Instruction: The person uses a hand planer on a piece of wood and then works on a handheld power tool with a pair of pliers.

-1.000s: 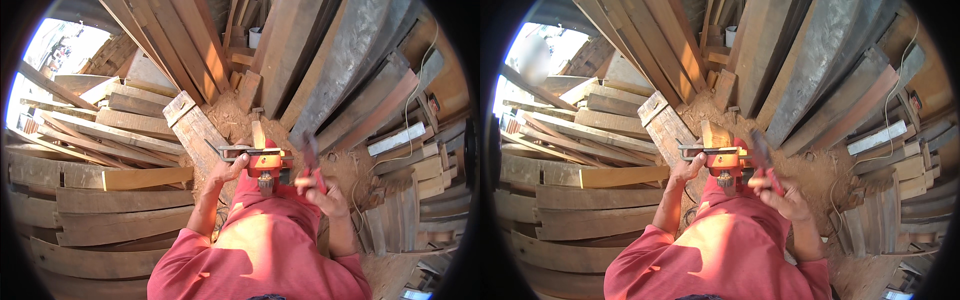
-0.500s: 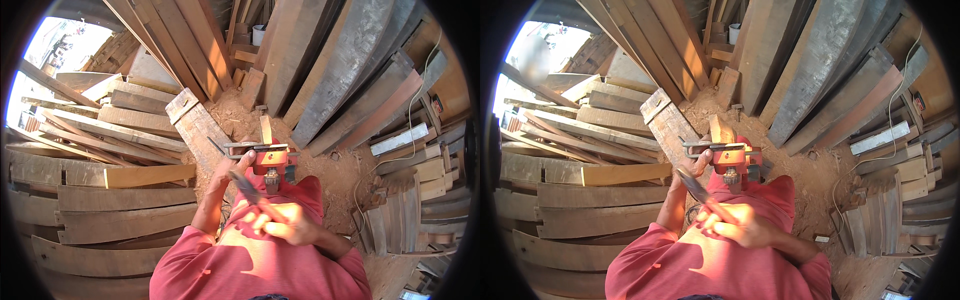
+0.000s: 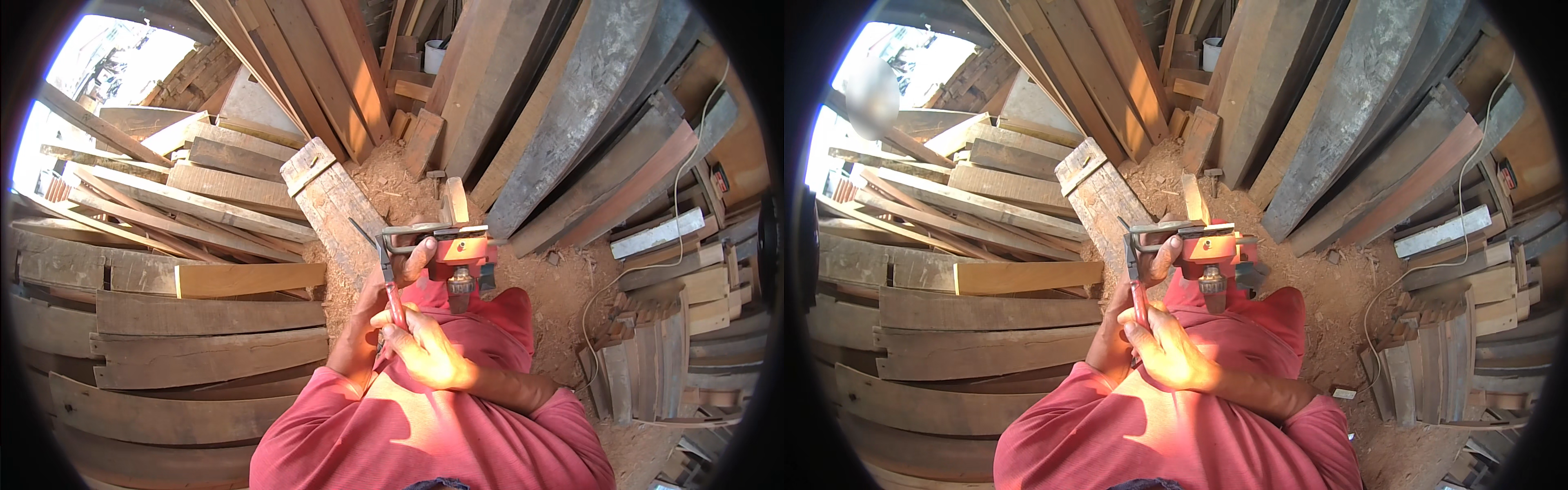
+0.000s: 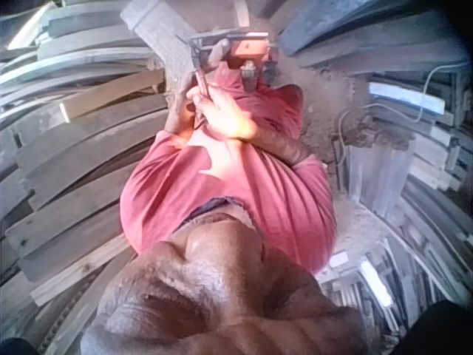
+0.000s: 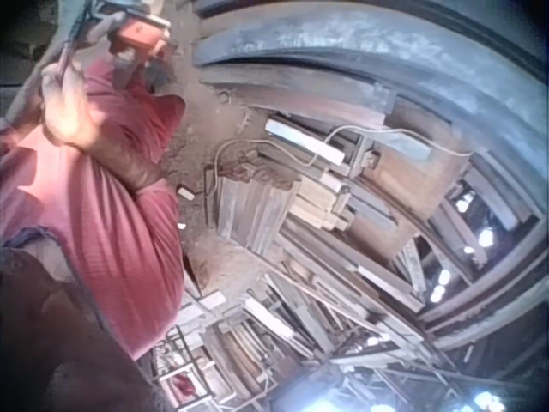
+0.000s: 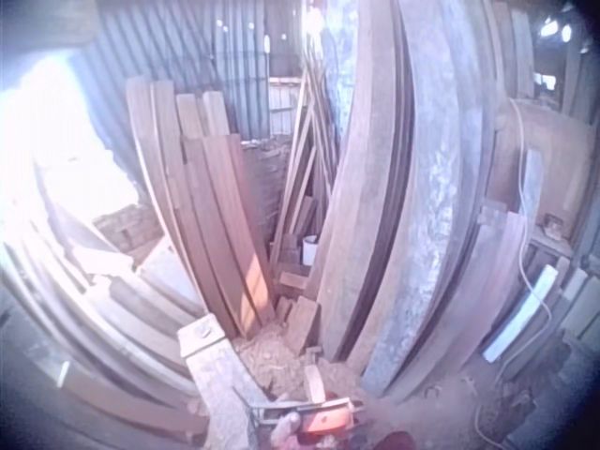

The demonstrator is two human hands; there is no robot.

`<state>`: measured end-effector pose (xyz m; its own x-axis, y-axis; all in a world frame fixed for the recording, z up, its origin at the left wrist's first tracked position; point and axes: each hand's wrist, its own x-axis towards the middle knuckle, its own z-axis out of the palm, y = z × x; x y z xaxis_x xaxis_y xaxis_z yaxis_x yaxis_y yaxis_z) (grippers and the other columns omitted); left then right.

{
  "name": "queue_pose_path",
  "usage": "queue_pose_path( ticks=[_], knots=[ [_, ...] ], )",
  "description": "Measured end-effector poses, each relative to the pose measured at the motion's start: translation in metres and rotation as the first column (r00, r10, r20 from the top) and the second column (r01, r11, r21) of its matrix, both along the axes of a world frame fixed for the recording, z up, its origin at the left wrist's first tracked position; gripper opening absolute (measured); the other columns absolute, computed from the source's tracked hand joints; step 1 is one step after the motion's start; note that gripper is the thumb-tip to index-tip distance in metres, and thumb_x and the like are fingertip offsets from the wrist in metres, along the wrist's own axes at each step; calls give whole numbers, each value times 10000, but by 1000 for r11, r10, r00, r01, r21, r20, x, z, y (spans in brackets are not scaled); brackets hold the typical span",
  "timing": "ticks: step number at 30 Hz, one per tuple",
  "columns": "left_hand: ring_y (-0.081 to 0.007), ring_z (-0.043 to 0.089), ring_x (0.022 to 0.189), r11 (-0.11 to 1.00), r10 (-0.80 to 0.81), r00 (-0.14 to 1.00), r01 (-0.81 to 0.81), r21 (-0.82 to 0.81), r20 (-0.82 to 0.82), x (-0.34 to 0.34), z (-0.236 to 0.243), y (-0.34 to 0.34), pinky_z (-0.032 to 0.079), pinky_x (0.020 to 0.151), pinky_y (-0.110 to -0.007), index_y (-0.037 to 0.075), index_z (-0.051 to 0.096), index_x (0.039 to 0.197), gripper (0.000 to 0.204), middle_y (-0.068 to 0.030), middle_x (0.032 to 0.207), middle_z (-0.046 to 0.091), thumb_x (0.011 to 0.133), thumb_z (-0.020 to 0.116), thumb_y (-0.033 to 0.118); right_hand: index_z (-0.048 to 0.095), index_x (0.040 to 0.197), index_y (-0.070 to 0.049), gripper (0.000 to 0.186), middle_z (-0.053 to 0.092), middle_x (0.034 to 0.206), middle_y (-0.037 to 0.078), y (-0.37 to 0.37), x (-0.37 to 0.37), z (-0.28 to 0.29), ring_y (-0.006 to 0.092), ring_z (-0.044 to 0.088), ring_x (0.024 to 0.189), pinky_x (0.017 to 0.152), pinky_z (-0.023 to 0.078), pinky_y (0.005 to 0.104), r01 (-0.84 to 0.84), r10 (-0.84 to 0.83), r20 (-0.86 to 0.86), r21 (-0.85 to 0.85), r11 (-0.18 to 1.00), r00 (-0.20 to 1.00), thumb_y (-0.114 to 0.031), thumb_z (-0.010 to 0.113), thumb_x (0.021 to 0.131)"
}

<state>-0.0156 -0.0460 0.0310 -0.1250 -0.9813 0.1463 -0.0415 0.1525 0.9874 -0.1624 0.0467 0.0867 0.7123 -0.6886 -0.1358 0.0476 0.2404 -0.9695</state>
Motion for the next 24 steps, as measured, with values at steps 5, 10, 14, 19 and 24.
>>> queue_pose_path(
  ticks=[5,10,14,19,24],
  knots=[
    [-94,519,785,999,-42,998,44,26,-56,-2,-1,4,432,673,-278,-16,670,1141,309,-11,855,596,1016,590,256,589,1190,53,290,605,920,81,2,3,13,132,636,772,726,538,323,-65,63,31,88,994,998,-199,490,1084],
    [-98,521,790,998,-19,999,17,-60,-46,-9,-14,1,432,677,-287,-18,668,1141,316,-8,856,599,1008,608,263,580,1199,47,304,608,858,61,10,3,2,118,633,745,714,535,303,40,-43,13,156,987,999,-218,485,1087],
    [-114,536,808,1000,-19,995,20,6,-95,-12,1,5,444,697,-298,-20,663,1145,355,-20,887,612,1010,601,302,577,1201,41,310,611,844,53,14,0,14,116,641,749,709,543,290,-38,51,-46,249,968,998,-231,481,1088],
    [-114,538,818,998,-55,997,53,-36,-47,-4,-15,0,456,710,-304,-19,661,1145,371,-24,903,617,1014,593,321,555,1211,50,312,577,841,53,17,2,7,126,642,789,730,573,302,-15,10,18,282,959,1000,-223,465,1090],
    [-119,538,805,999,-40,996,39,12,76,5,2,3,459,698,-313,-12,644,1118,362,-46,876,607,1011,601,331,545,1205,55,301,568,876,64,17,1,11,129,627,792,754,582,318,-65,59,27,352,934,998,-209,452,1093]
  ],
)
